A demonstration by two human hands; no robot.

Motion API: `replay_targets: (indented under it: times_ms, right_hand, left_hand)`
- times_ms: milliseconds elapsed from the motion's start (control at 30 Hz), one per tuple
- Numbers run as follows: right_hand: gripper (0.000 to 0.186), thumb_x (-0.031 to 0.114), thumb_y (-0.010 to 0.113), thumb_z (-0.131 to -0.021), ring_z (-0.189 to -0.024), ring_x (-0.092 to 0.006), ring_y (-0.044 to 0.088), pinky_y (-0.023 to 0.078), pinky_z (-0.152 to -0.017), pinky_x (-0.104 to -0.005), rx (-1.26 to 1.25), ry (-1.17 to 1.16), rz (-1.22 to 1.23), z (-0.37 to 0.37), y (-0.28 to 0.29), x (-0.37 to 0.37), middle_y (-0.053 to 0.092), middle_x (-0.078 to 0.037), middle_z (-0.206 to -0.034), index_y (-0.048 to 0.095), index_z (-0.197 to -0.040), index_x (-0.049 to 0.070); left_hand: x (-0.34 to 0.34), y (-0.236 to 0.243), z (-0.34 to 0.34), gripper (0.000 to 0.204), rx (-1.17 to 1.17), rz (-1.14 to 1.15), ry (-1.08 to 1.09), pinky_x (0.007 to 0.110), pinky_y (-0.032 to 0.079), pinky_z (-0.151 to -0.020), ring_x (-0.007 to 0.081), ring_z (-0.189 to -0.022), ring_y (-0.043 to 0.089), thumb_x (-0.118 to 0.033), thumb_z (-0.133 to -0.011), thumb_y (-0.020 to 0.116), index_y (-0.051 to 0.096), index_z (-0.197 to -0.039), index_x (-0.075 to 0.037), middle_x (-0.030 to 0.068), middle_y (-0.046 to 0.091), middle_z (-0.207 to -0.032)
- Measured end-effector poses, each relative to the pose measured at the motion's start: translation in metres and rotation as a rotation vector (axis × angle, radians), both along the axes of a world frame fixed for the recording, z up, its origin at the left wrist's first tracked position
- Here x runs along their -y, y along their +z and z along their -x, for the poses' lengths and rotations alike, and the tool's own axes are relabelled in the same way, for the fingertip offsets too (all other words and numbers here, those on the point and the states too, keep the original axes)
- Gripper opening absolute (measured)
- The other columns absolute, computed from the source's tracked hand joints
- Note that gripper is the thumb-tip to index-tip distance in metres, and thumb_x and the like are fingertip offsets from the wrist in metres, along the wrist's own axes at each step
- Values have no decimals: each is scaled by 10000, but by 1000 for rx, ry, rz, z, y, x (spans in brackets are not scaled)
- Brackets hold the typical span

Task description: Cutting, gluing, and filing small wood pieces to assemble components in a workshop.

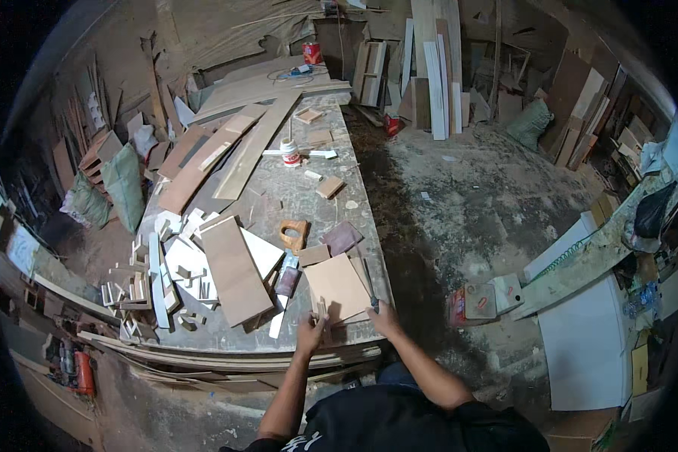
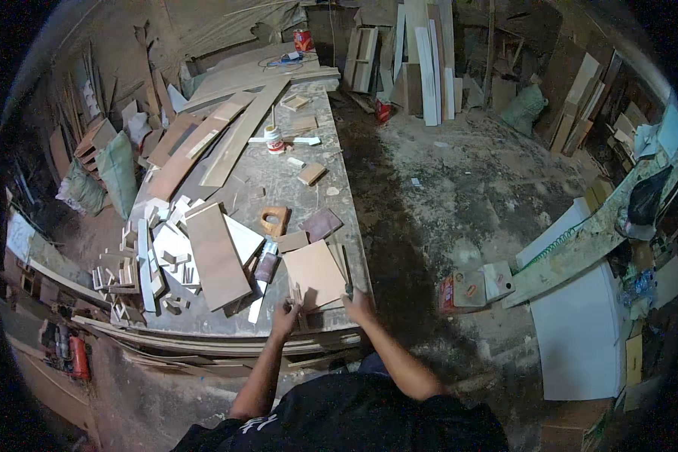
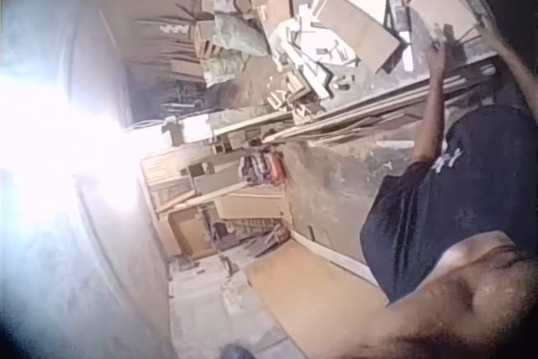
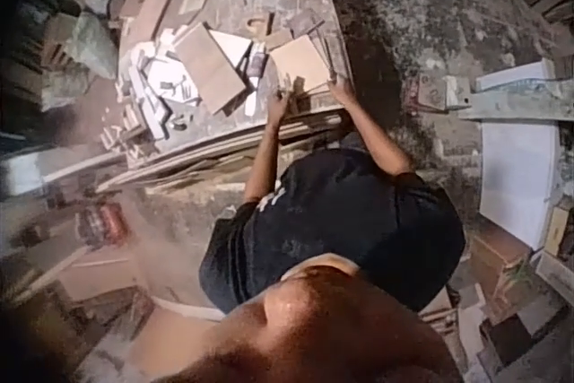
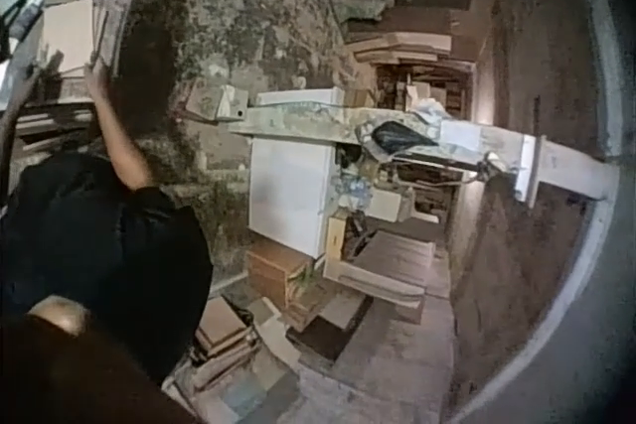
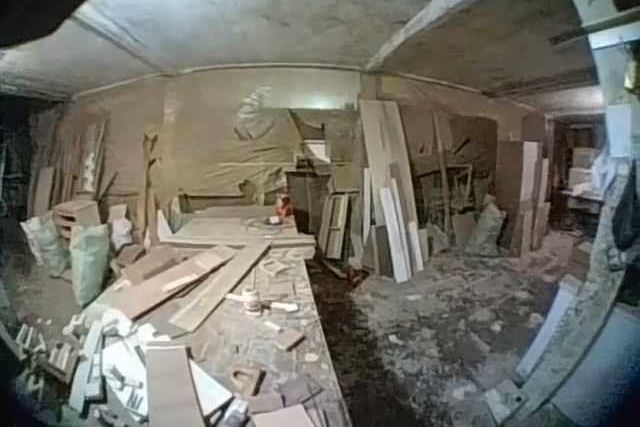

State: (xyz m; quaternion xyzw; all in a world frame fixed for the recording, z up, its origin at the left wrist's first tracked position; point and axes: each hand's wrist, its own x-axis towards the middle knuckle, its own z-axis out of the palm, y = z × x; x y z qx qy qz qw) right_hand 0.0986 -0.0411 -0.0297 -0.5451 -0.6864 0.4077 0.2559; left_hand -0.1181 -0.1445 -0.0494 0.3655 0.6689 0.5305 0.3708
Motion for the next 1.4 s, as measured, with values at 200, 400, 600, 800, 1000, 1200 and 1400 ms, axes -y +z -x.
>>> replay_targets:
  times_ms: [200, 400, 600, 800, 1000, 1200, 1400]
  right_hand:
    - [369, 320, 628, -838, -899, -377, 599, 465, -785, -436, -28, 31, -28, -2, 18, 10, 625, -211, -952, 584, -998, -10]
    - [365, 313, 653, -827, -759, -273, 593, 465, -721, -429, -149, -93, 128, 1, -26, 3, 610, -196, -833, 587, -983, -10]
    - [333, 318, 646, -841, -640, -229, 553, 453, -611, -390, -8, 63, 126, 31, 17, -21, 584, -142, -699, 588, -897, -5]
    - [274, 311, 637, -879, -653, -133, 476, 437, -593, -342, -328, 138, 225, 46, -79, -59, 525, -10, -732, 560, -908, 49]
    - [260, 296, 628, -919, -705, -96, 513, 481, -614, -278, -642, -45, 519, 9, -75, -56, 531, 4, -836, 565, -966, 49]
    - [241, 279, 587, -932, -488, -110, 492, 420, -448, -291, -355, -121, 430, -95, -24, -62, 534, -10, -651, 504, -838, 73]
    - [175, 213, 540, -934, -541, -173, 523, 413, -494, -349, -195, -129, 280, -147, -40, -65, 571, -55, -688, 511, -1003, 55]
  left_hand:
    - [2, 26, -4, 220, 27, 140, -7, 285, 415, -495, 109, -547, 545, -214, -860, 657, 599, -756, -29, 36, 584, -598]
    - [0, 26, -27, 231, -44, 83, 53, 272, 427, -537, 109, -577, 528, -243, -863, 682, 596, -802, -37, 32, 584, -659]
    - [-9, 6, -13, 242, -307, -81, 325, 317, 456, -691, 161, -759, 550, -248, -857, 696, 579, -846, -36, 102, 588, -923]
    - [-49, 52, -35, 263, -386, -72, 266, 393, 444, -809, 292, -874, 557, -186, -820, 723, 562, -837, 22, 188, 547, -1038]
    - [-38, 67, -49, 299, -639, 145, -50, 443, 458, -770, 386, -851, 571, -163, -795, 688, 541, -1014, -22, 191, 584, -902]
    - [-70, 56, -108, 389, -882, -27, -530, 437, 465, -831, 373, -976, 561, -108, -793, 603, 554, -1178, -75, 165, 582, -1065]
    - [-98, 21, -127, 427, -1090, 96, -647, 462, 399, -951, 348, -1109, 497, -216, -852, 558, 497, -1261, -110, 134, 523, -1205]
